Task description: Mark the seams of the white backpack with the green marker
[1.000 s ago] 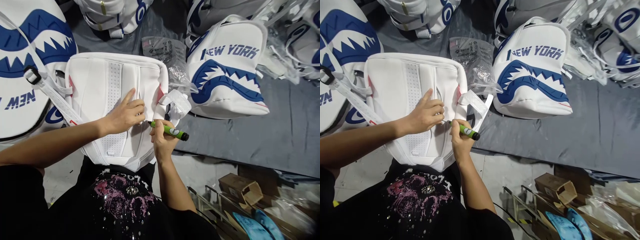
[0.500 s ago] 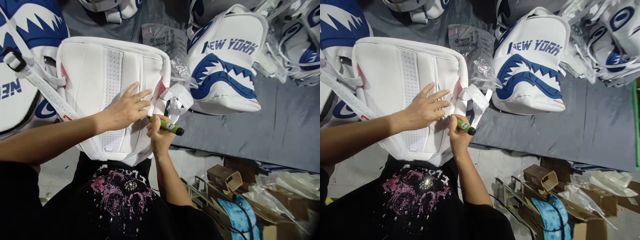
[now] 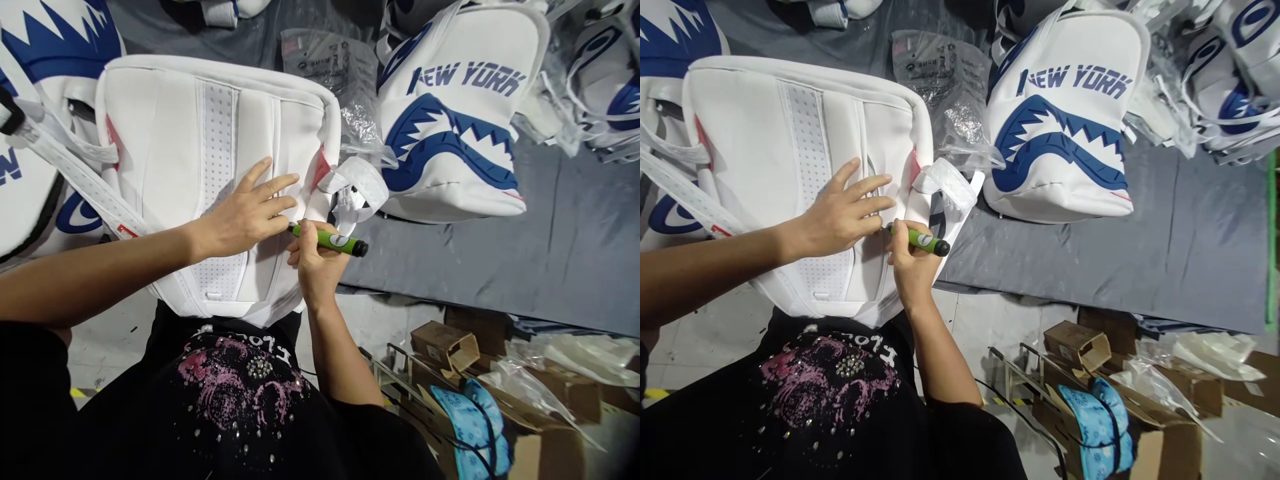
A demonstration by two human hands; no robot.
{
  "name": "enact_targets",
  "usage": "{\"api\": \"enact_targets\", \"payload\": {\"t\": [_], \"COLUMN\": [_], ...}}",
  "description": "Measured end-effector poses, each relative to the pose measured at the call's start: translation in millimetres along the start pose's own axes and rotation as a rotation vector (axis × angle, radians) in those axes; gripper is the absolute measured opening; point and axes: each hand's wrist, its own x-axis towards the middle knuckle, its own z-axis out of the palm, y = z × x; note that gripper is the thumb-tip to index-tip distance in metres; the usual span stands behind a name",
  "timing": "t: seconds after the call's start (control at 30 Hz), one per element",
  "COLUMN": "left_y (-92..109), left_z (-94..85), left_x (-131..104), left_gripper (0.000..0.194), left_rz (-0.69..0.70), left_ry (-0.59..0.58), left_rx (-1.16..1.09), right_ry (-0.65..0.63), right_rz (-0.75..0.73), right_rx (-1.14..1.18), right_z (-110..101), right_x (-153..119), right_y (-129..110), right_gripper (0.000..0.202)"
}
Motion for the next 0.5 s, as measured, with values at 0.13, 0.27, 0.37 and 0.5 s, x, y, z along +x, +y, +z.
{"api": "enact_targets", "payload": {"t": [0.13, 0.27, 0.37, 0.5], "left_y": [0.3, 0.2, 1.2, 2.7], "left_z": [0.1, 0.8, -0.1, -1.9], "left_x": [0.2, 0.4, 1.0, 1.0], "left_gripper": [0.041, 0.048, 0.05, 0.051], "left_rz": [-0.023, -0.035, -0.066, -0.086], "left_ry": [0.004, -0.027, -0.085, -0.114], "left_rx": [-0.058, -0.074, -0.059, -0.032], "right_ry": [0.007, -0.03, -0.014, -0.062], "right_rz": [-0.013, 0.002, 0.005, 0.039], "right_rx": [-0.025, -0.042, -0.043, -0.042], "right_z": [-1.2, -2.8, -3.5, -4.0], "right_x": [-2.0, -3.2, -3.2, -0.9], "right_y": [3.1, 4.3, 3.4, 1.4], "right_gripper": [0.028, 0.026, 0.025, 0.026]}}
